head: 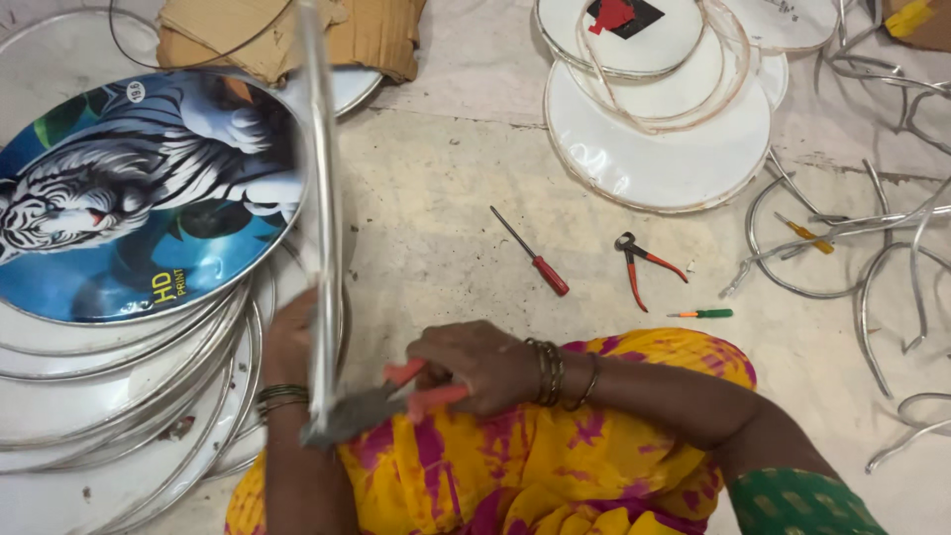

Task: The person sits on the floor and handles circular panels by hand, using pliers to trim and adjust the outer metal rings. They turn the panels over and use a screwdriver to pry at the edges of the frames.

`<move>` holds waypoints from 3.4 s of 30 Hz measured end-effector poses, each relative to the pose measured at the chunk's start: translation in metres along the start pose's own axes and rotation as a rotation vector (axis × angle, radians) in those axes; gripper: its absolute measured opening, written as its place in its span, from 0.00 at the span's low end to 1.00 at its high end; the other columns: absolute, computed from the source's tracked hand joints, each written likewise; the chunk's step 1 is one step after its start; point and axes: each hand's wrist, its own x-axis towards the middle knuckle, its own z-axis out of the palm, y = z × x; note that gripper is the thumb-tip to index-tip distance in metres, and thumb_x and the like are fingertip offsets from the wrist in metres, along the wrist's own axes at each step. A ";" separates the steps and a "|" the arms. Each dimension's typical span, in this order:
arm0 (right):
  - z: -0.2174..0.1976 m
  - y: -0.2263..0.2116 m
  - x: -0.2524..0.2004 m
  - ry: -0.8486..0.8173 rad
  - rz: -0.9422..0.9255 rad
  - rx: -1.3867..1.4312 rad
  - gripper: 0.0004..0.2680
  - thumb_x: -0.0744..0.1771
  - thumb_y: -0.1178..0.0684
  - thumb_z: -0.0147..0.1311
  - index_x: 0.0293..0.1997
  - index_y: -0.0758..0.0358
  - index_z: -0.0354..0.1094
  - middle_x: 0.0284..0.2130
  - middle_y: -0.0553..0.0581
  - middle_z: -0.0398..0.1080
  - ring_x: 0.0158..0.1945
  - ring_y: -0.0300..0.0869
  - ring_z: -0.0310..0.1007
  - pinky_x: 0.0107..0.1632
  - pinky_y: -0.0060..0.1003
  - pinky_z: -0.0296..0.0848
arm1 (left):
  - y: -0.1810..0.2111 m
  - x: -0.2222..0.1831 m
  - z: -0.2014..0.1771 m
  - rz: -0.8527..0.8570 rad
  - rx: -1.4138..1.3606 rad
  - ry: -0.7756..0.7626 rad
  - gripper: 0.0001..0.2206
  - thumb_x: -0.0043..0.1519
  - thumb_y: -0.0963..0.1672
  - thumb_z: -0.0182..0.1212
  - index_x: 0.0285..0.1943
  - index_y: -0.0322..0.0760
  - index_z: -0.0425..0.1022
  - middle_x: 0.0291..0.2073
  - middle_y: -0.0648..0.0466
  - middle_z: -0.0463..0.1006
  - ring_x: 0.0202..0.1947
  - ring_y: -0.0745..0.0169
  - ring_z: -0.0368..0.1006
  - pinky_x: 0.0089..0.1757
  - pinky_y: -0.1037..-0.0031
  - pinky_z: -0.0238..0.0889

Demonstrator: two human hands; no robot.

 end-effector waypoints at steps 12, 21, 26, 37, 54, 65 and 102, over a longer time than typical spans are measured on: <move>0.007 0.038 0.015 0.018 -0.068 -0.199 0.09 0.68 0.43 0.66 0.43 0.52 0.70 0.32 0.50 0.70 0.38 0.43 0.74 0.45 0.40 0.74 | -0.034 0.025 -0.039 -0.344 -0.619 0.285 0.24 0.68 0.51 0.52 0.67 0.31 0.66 0.60 0.44 0.75 0.58 0.50 0.74 0.57 0.60 0.66; 0.003 0.148 -0.016 0.391 0.605 -0.024 0.11 0.65 0.46 0.59 0.42 0.60 0.65 0.29 0.59 0.74 0.31 0.49 0.76 0.36 0.44 0.72 | 0.056 0.042 -0.078 0.183 -0.923 0.802 0.20 0.76 0.50 0.54 0.60 0.25 0.63 0.49 0.48 0.70 0.50 0.58 0.68 0.58 0.62 0.70; 0.015 0.163 -0.014 0.435 0.671 -0.062 0.11 0.65 0.45 0.60 0.37 0.61 0.65 0.25 0.59 0.72 0.30 0.52 0.74 0.37 0.46 0.71 | 0.100 0.025 -0.071 0.289 -0.691 0.856 0.21 0.76 0.52 0.51 0.59 0.27 0.68 0.46 0.52 0.71 0.49 0.65 0.69 0.57 0.69 0.70; 0.024 0.187 -0.011 0.417 0.667 0.039 0.13 0.66 0.43 0.58 0.33 0.62 0.64 0.23 0.55 0.68 0.29 0.44 0.68 0.38 0.43 0.69 | 0.137 0.011 -0.054 0.173 -0.404 0.959 0.17 0.76 0.53 0.46 0.40 0.39 0.62 0.24 0.61 0.53 0.24 0.75 0.46 0.30 0.80 0.44; 0.041 0.253 -0.047 0.251 1.162 0.407 0.18 0.67 0.36 0.56 0.36 0.66 0.66 0.27 0.59 0.70 0.31 0.48 0.70 0.37 0.46 0.70 | 0.199 -0.069 0.182 1.014 0.080 -0.223 0.12 0.63 0.48 0.69 0.41 0.34 0.77 0.39 0.44 0.84 0.35 0.54 0.81 0.38 0.66 0.74; 0.014 0.180 -0.013 0.329 0.833 -0.033 0.18 0.64 0.36 0.59 0.40 0.64 0.66 0.30 0.60 0.72 0.33 0.49 0.73 0.37 0.45 0.70 | -0.013 0.084 -0.029 -0.278 -0.613 0.964 0.24 0.71 0.52 0.34 0.59 0.30 0.69 0.56 0.46 0.75 0.52 0.51 0.73 0.52 0.64 0.65; 0.002 0.133 -0.012 0.236 0.689 -0.008 0.14 0.67 0.41 0.52 0.50 0.58 0.67 0.28 0.54 0.72 0.28 0.45 0.72 0.33 0.42 0.71 | 0.054 0.044 -0.099 0.089 -0.744 0.967 0.33 0.71 0.58 0.38 0.75 0.29 0.60 0.71 0.39 0.63 0.70 0.44 0.62 0.64 0.55 0.61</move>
